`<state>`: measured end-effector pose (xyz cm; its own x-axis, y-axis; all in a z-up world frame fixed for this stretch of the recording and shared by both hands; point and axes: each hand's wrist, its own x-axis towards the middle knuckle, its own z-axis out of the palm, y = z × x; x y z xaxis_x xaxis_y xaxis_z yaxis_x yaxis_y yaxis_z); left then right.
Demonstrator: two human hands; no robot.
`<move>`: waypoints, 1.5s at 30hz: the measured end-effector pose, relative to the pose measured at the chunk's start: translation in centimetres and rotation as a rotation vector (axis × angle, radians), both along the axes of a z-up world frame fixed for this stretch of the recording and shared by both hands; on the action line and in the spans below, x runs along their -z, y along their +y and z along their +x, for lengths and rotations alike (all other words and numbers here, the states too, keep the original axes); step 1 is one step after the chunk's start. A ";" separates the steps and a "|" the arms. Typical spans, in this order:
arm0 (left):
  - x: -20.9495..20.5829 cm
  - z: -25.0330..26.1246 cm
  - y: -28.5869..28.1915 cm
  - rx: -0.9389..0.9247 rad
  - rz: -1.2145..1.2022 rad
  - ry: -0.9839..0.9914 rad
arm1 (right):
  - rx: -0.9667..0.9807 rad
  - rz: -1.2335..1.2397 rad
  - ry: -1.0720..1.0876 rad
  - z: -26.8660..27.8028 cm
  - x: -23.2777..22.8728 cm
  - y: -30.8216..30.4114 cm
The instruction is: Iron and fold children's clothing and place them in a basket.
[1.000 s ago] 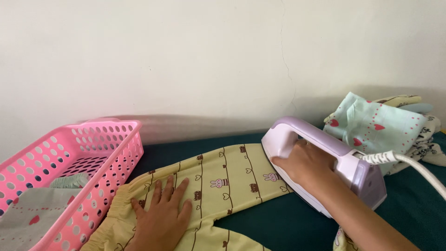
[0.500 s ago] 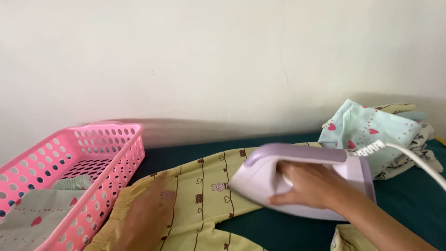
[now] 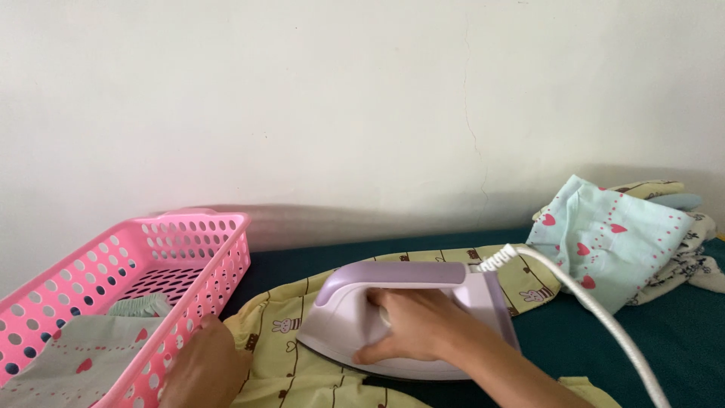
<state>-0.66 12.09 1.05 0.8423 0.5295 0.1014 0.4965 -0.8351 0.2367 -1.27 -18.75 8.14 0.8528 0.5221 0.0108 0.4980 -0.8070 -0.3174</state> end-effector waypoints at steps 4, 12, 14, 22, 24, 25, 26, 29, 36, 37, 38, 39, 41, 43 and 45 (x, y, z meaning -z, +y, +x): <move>-0.5 0.4 0.4 0.072 -0.208 -0.074 | -0.085 0.038 -0.024 0.0 -0.1 2.1; -1.0 -0.7 -0.6 0.116 -0.138 -0.281 | -0.120 0.193 -0.236 1.6 2.1 6.8; -1.6 -1.3 -1.1 0.124 -0.087 -0.287 | -0.101 0.201 -0.261 1.6 1.8 7.0; 1.9 1.1 1.5 0.142 -0.269 -0.358 | -0.125 0.251 -0.292 2.6 2.4 9.0; 2.8 1.4 1.6 0.140 -0.286 -0.413 | -0.103 0.244 -0.317 2.8 2.9 9.1; 3.3 1.7 1.5 0.143 -0.305 -0.466 | -0.075 0.234 -0.340 3.0 3.1 9.0; 3.4 1.7 1.4 0.147 -0.306 -0.466 | -0.071 0.233 -0.342 2.9 3.0 8.8; 3.3 1.6 1.5 0.193 -0.271 -0.554 | -0.151 0.234 -0.378 2.5 2.7 8.8; 3.3 1.6 1.7 0.089 -0.144 -0.288 | -0.023 0.274 -0.365 2.5 2.8 7.9; 3.3 1.7 1.6 0.108 -0.125 -0.281 | 0.015 0.261 -0.382 2.5 2.7 7.4; 3.2 1.7 1.4 0.112 -0.125 -0.280 | 0.018 0.260 -0.382 2.9 2.7 6.4; 3.3 1.6 1.3 0.129 -0.107 -0.272 | 0.042 0.212 -0.377 3.2 2.8 5.4; 3.3 1.3 1.0 0.145 -0.089 -0.262 | 0.066 0.163 -0.369 3.8 2.8 3.0; 3.1 0.7 0.8 0.165 -0.066 -0.251 | 0.175 0.058 -0.273 4.1 2.4 0.1; 2.3 0.2 0.3 0.168 -0.087 -0.232 | 0.270 0.015 -0.279 4.5 2.0 -3.5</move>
